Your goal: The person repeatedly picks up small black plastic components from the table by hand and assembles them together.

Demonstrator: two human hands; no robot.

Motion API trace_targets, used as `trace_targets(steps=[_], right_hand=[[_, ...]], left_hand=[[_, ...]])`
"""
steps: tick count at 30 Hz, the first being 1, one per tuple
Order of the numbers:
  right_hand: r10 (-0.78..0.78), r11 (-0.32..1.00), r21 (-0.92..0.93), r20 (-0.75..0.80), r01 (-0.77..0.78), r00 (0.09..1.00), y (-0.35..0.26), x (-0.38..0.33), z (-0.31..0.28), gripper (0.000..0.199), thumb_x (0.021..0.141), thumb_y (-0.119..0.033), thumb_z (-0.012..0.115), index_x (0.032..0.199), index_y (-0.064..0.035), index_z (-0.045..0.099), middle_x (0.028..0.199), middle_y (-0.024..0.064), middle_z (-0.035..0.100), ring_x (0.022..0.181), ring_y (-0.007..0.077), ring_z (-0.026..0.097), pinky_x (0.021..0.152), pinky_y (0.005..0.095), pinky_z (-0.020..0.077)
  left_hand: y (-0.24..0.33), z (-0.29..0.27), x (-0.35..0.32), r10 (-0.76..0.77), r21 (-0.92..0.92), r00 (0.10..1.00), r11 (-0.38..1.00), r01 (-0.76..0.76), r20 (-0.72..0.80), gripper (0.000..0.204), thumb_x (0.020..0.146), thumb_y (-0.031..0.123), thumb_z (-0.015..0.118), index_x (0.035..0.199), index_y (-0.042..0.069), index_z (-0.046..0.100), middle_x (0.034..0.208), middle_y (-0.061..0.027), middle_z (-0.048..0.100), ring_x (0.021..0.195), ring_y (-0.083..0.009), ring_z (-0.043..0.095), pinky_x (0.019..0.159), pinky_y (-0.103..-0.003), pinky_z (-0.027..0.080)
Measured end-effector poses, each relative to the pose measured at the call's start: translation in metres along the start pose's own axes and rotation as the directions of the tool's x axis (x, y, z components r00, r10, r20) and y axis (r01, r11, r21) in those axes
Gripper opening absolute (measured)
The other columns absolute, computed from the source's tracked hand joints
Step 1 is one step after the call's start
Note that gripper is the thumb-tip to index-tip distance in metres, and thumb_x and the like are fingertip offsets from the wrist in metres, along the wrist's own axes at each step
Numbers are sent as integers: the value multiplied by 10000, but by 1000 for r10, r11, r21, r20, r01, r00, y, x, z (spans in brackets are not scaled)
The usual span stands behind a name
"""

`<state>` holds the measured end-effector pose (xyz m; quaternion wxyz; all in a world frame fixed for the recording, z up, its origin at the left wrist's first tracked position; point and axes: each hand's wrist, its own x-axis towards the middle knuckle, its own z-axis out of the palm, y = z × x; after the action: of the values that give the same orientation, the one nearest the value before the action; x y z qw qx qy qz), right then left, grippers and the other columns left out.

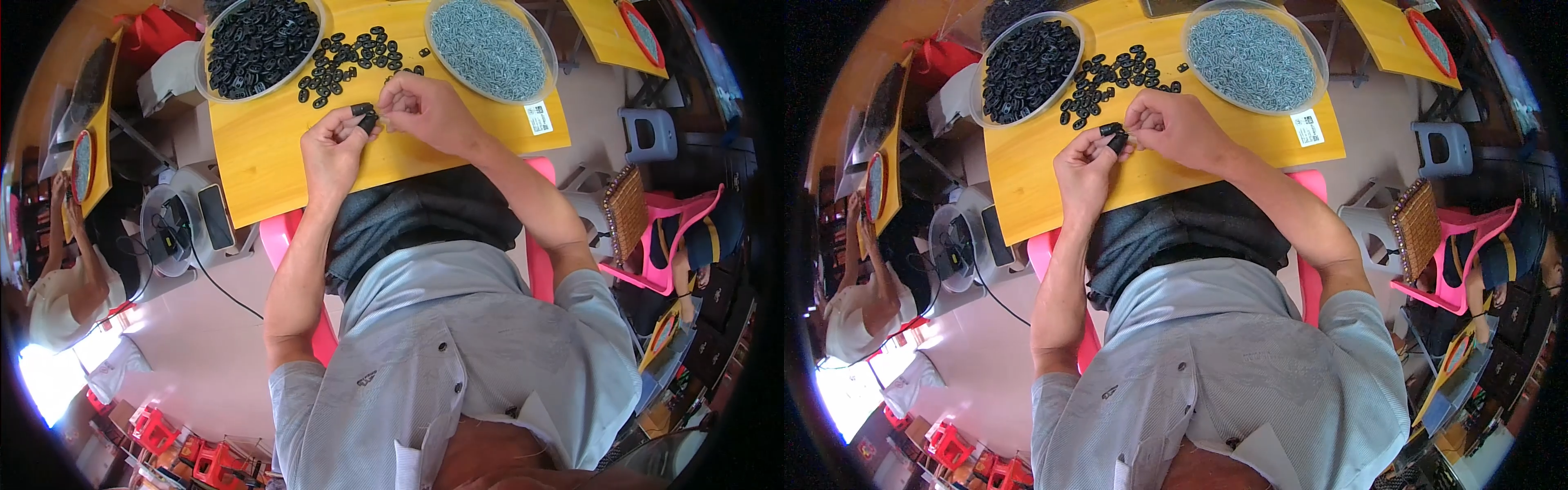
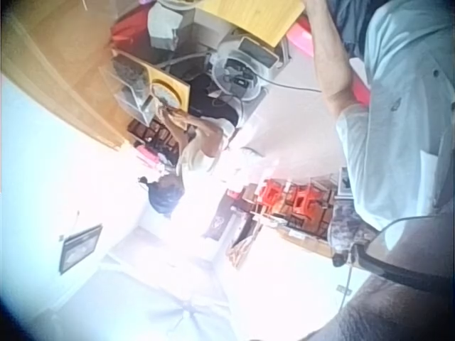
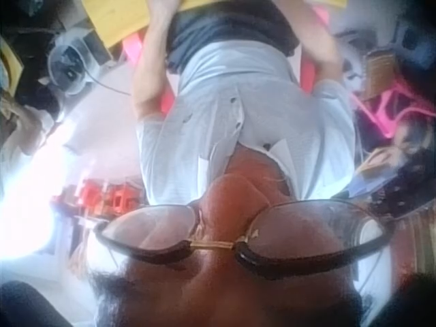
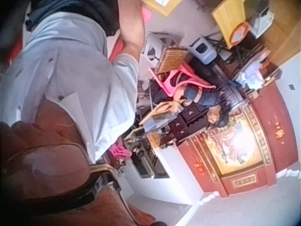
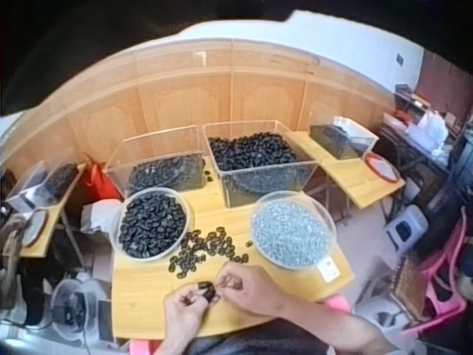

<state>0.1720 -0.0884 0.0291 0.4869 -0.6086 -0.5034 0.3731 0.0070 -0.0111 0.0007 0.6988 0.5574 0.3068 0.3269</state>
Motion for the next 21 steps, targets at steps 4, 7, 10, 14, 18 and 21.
trace_targets(steps=[4,7,10,14,18,21], right_hand=[[-8,1000,-10,-41,8,999,4,1,3,141,810,-31,649,942,17,649,741,64,689,675,122,669,636,264,524],[3,1000,10,-62,-2,998,3,-1,5,152,814,-39,651,952,21,667,755,78,700,681,124,667,641,258,523],[-2,999,-42,-94,-2,996,1,-1,5,141,821,-50,656,944,14,681,755,89,701,681,133,669,636,262,522],[-80,980,-191,-103,59,991,-2,-2,4,121,826,-65,664,920,8,684,741,103,687,663,148,665,618,280,514],[-86,970,-234,-104,59,991,-8,-3,4,123,830,-88,664,906,8,679,723,104,674,640,154,649,605,283,501],[-22,974,-228,-85,2,996,-8,-3,4,125,842,-98,658,896,14,675,723,102,681,639,146,648,602,277,496]], left_hand=[[-1,-2,1,-12,-55,1000,998,12,2,153,896,-74,582,1037,-95,640,896,-114,707,796,-141,691,748,-241,552],[2,-1,1,-12,-72,1000,997,12,2,146,903,-70,584,1035,-92,641,903,-118,707,798,-147,693,751,-247,559],[3,-1,0,-24,-69,1000,997,24,-2,147,904,-65,590,1040,-88,640,906,-116,707,801,-148,695,754,-247,563],[3,-1,-1,-29,-55,1000,998,28,-2,141,904,-59,597,1036,-84,640,904,-110,705,810,-148,697,761,-247,566],[2,1,-2,-26,-59,1000,998,26,0,125,903,-55,601,1017,-84,641,898,-105,705,814,-146,697,763,-245,565],[1,0,-4,1,-30,1000,1000,-1,-9,110,900,-53,606,1000,-84,641,893,-105,706,806,-133,691,751,-229,552]])
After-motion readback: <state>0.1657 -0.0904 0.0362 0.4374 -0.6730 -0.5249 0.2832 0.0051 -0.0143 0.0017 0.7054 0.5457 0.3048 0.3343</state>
